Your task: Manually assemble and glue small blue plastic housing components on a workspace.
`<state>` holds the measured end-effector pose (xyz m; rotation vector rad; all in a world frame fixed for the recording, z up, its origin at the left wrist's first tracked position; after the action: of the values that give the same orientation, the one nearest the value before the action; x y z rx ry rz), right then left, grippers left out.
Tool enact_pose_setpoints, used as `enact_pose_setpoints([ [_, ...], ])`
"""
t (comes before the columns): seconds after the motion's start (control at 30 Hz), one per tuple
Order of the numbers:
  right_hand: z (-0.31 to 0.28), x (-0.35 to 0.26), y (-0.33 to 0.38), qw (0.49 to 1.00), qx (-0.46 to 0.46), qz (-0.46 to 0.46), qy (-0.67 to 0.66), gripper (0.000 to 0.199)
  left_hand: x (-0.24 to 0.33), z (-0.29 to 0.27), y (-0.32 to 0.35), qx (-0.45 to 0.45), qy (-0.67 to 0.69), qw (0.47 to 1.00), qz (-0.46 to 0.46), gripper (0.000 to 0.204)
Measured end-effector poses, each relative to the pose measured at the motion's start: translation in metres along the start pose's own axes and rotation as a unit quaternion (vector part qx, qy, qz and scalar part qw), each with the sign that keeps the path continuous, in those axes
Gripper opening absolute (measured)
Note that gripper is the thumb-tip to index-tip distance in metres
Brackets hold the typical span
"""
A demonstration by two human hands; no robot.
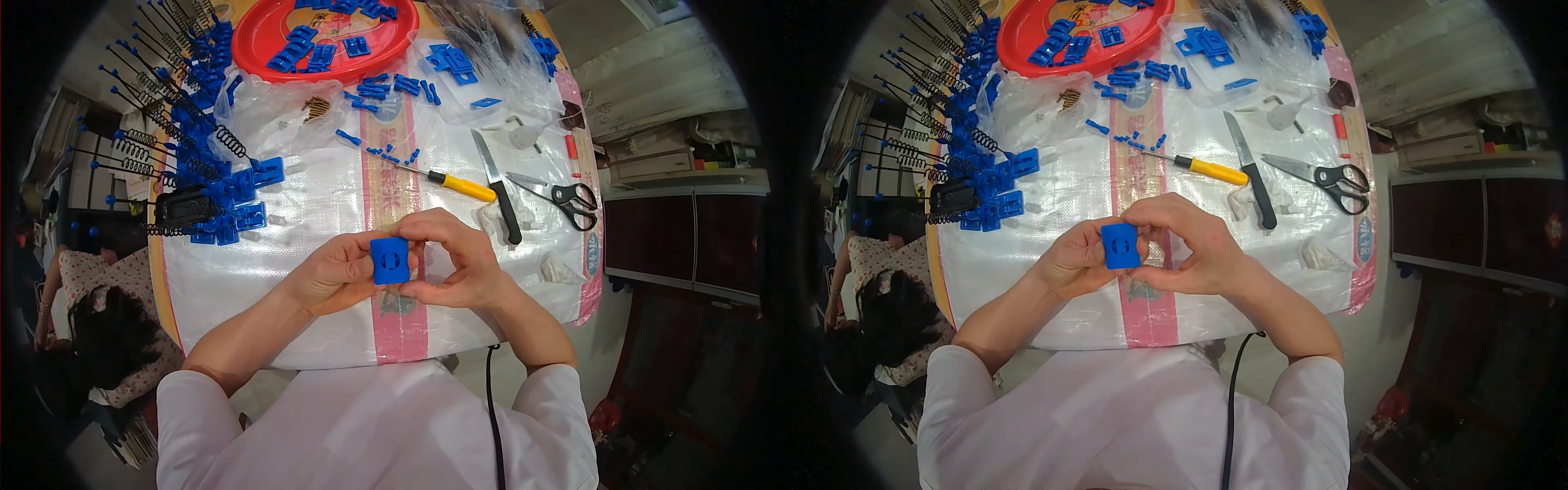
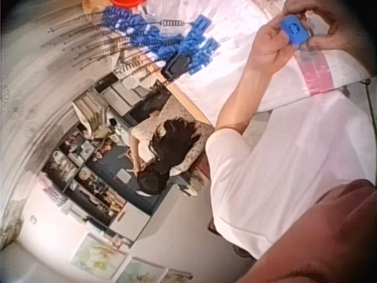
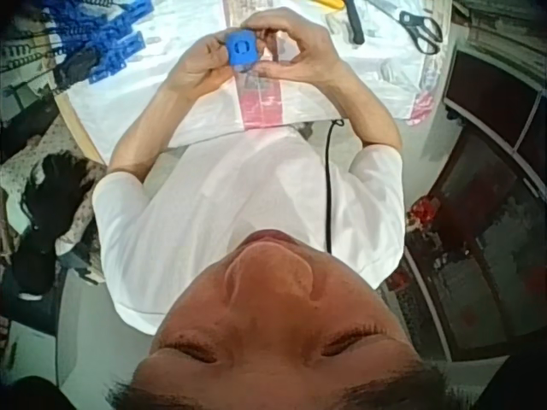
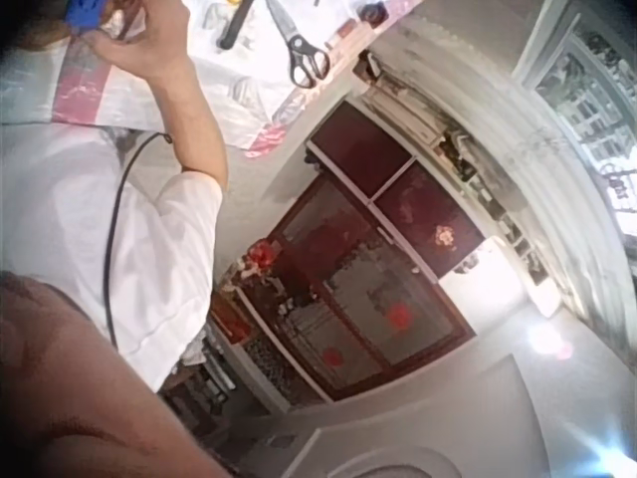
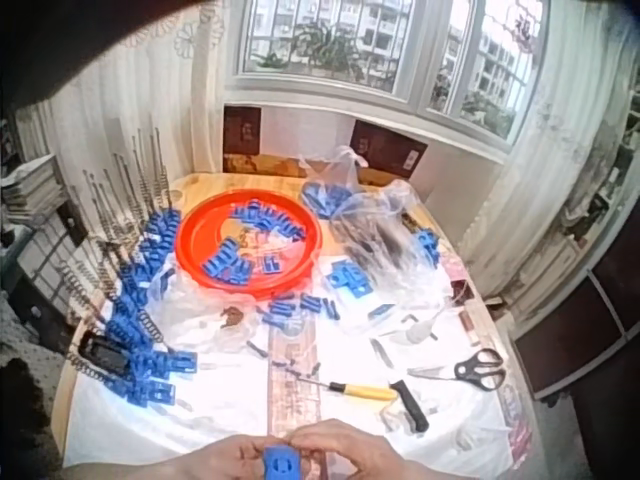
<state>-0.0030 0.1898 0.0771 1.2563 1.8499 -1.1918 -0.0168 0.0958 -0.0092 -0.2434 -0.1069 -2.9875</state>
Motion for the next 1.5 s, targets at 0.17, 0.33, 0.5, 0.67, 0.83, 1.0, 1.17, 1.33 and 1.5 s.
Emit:
enact_pose_setpoints([
  [0.17, -0.001, -0.003, 0.001, 0.999, 0.009, -0.009, 0.032, 0.06, 0.003, 0.011, -0.004, -0.035, -0.025, 0.999, 0.013, 0.072],
  [0.33, -0.003, -0.009, -0.002, 0.998, 0.013, -0.032, 0.057, 0.056, 0.003, 0.011, -0.003, -0.02, -0.032, 0.999, 0.021, 0.075],
  [0.5, -0.002, -0.002, 0.0, 0.999, 0.014, 0.0, 0.036, 0.055, 0.003, 0.007, -0.005, -0.017, -0.006, 1.0, 0.02, 0.075],
  [0.67, -0.005, -0.01, -0.002, 0.997, 0.038, -0.025, 0.055, 0.051, 0.001, 0.004, -0.005, -0.006, 0.002, 1.0, 0.022, 0.073],
  [0.83, -0.006, -0.01, -0.002, 0.997, 0.034, -0.03, 0.063, 0.05, 0.0, 0.003, -0.006, -0.009, 0.003, 1.0, 0.022, 0.073],
  [1.0, -0.005, -0.01, -0.001, 0.997, 0.04, -0.028, 0.059, 0.051, 0.0, 0.008, -0.006, -0.017, -0.006, 1.0, 0.02, 0.072],
  [1.17, 0.001, -0.002, 0.004, 0.999, 0.018, 0.004, 0.034, 0.056, 0.004, 0.012, -0.003, -0.025, -0.021, 0.999, 0.026, 0.07],
  [1.33, 0.0, -0.007, 0.002, 0.998, 0.026, -0.039, 0.047, 0.056, 0.005, 0.014, -0.002, -0.029, -0.042, 0.998, 0.032, 0.069],
  [1.5, 0.004, 0.004, 0.007, 1.0, 0.023, -0.001, -0.011, 0.057, 0.003, 0.012, -0.001, -0.05, -0.04, 0.997, 0.031, 0.066],
])
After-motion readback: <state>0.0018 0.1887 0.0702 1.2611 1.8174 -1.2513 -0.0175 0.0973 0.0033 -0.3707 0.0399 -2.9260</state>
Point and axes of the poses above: each hand's wrist, its own y-axis away from the middle knuckle, its own z-axis out of the palm, x = y × z, the point moved 10 cm from there along -y, towards the middle knuckle, and after that the axes turned 10 degrees about y, right-handed, at the moved point
